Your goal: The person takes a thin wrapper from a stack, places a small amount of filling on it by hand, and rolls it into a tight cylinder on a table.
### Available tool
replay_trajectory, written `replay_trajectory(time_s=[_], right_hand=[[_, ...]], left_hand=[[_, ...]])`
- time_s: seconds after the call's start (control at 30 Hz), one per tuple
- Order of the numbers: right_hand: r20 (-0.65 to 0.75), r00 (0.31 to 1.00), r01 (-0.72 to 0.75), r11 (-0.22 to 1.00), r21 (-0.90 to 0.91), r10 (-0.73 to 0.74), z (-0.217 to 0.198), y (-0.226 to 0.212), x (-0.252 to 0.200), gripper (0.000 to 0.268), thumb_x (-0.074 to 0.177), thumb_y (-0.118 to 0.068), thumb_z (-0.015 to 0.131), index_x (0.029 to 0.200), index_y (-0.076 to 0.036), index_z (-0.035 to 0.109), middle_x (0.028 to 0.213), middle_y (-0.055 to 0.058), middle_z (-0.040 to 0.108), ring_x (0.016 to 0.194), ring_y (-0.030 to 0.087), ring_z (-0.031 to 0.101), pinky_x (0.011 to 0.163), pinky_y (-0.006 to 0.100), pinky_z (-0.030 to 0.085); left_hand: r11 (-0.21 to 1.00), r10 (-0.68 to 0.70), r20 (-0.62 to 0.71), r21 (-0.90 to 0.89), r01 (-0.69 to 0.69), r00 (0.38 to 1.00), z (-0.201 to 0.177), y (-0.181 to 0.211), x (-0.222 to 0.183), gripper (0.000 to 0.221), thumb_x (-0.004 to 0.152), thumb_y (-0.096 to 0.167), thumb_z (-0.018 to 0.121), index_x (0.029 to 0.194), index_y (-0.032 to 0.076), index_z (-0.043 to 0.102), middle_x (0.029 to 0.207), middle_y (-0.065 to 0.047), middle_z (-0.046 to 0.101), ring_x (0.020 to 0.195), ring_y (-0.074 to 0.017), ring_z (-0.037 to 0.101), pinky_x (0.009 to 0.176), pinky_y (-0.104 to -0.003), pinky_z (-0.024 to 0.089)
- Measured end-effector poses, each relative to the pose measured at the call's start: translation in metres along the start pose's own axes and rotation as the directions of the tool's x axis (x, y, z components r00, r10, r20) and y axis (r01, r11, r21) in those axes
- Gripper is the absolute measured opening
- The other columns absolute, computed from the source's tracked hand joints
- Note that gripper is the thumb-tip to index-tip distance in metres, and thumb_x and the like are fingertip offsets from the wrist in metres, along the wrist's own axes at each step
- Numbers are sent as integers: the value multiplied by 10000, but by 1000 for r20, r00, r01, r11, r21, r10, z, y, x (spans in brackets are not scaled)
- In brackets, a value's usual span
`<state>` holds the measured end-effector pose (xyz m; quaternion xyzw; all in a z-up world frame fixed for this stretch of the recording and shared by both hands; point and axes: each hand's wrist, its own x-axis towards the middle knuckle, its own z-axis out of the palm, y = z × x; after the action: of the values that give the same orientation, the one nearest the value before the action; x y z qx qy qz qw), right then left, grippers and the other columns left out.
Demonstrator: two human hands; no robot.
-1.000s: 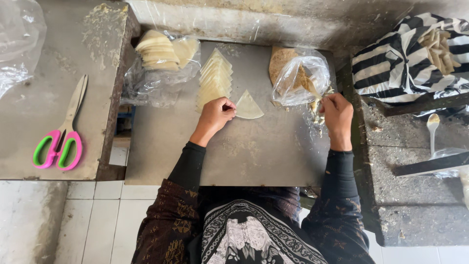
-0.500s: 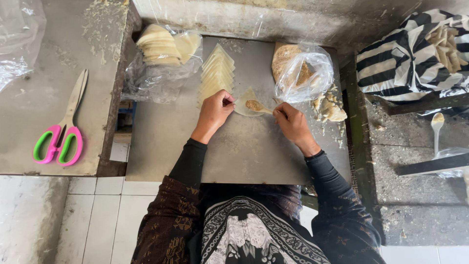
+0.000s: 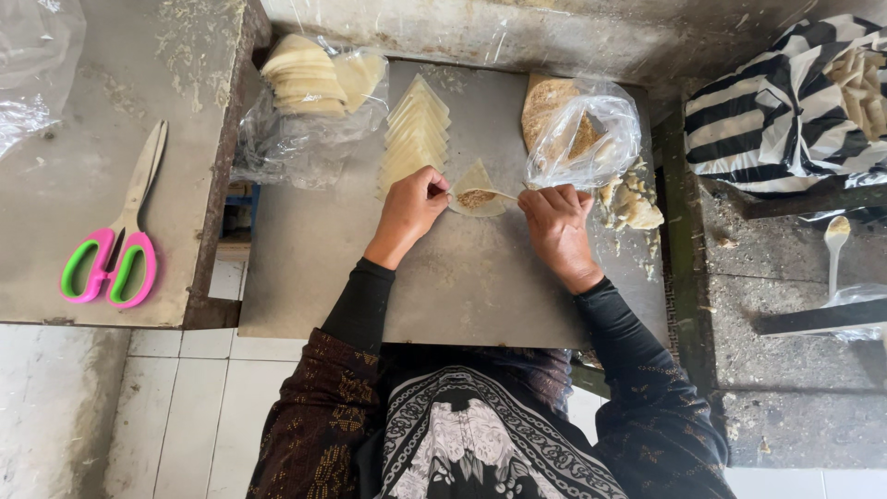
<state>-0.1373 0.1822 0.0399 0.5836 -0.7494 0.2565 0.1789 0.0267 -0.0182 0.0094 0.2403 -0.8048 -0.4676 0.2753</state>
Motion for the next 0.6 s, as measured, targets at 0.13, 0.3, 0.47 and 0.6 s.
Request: replay_trajectory(time_s=[0.13,0.3,0.47,0.6], right_hand=[[-24,1000,16,1000,-9,-16,-4,1,-2,89,969,-115,749,1052,-115,718,963,-14,706,955,217,587,922,383,341],[-29,999,-18,1000,15,19,-5,4,-3,80,983,-116,748,1057,-105,722,976,-1,716,971,219,593,951,379,343],[29,982,-189,968,163,187,1,15,-10,48,954,-66,723,998,-65,744,881,44,727,848,228,598,869,398,366],[94,957,-288,865,411,274,2,40,-20,68,1023,-50,654,1018,-33,720,833,40,712,754,123,651,700,289,505]], left_hand=[[1000,5,-7,13,-5,1000,0,0,0,145,858,79,754,956,6,677,888,-115,758,818,-231,751,745,-325,579],[1000,-4,3,12,3,1000,0,1,0,144,860,82,752,956,7,675,889,-114,757,816,-233,752,741,-325,579],[999,24,7,24,-24,1000,1,-1,0,123,889,88,733,966,16,668,913,-116,757,839,-235,752,752,-324,578],[998,54,1,28,-54,999,5,-3,1,121,902,99,717,977,22,662,930,-117,756,852,-243,752,751,-333,577]])
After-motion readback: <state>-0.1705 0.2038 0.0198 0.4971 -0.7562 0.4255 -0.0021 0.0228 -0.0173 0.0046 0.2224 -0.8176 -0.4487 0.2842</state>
